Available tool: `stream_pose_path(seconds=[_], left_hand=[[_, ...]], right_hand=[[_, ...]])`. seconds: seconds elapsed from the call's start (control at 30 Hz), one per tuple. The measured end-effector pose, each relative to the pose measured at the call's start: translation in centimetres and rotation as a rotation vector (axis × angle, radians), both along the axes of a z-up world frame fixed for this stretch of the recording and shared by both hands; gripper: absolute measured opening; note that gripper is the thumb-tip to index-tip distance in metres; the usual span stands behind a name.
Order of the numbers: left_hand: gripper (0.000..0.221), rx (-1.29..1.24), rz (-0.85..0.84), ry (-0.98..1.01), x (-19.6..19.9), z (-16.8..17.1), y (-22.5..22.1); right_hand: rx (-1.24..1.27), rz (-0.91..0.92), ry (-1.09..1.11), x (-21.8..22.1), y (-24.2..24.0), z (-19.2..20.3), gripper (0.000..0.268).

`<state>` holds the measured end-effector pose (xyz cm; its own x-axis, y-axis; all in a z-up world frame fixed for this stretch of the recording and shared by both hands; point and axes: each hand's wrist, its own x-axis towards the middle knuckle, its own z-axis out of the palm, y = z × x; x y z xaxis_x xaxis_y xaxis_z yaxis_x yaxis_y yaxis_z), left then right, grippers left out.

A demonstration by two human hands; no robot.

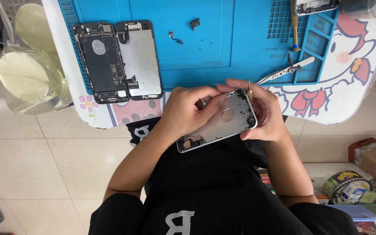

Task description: Repairing internal components of a mobile phone on a workbench.

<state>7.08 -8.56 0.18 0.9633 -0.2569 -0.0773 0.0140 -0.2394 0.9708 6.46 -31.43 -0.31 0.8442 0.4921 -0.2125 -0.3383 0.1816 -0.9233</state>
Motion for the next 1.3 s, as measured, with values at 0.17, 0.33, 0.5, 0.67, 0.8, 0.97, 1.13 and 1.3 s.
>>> stream_pose_path(seconds=[0.17,0.33,0.5,0.67,0.8,0.97,1.13,1.3], left_hand=[[0.008,-0.002,-0.003,0.005,0.06,0.05,0.01],[0.008,-0.005,0.000,0.005,0.13,0.21,0.00],[0.008,-0.003,0.003,-0.001,0.05,0.05,0.01],[0.008,-0.025,0.023,0.003,-0.03,-0.26,0.03],[0.009,-0.049,0.020,-0.026,-0.11,-0.53,0.19],[0.010,-0.058,0.003,-0.042,-0.16,-0.63,0.15],[0.010,-0.054,0.005,-0.037,-0.18,-0.67,0.18],[0.010,-0.050,0.000,-0.043,-0.15,-0.69,0.20]], right_hand=[[-0.002,-0.002,0.002,-0.04,-0.02,-0.06,0.116],[-0.001,-0.022,0.004,-0.16,0.07,-0.02,0.116],[0.009,-0.033,-0.002,-0.23,0.13,-0.08,0.116],[-0.003,-0.016,-0.024,-0.41,0.13,-0.29,0.117],[-0.002,-0.031,-0.071,-0.47,0.22,-0.80,0.116],[-0.017,-0.041,-0.096,-0.58,0.06,-0.96,0.117],[-0.016,-0.046,-0.094,-0.64,0.13,-0.95,0.117],[-0.020,-0.050,-0.095,-0.62,0.16,-0.88,0.117]])
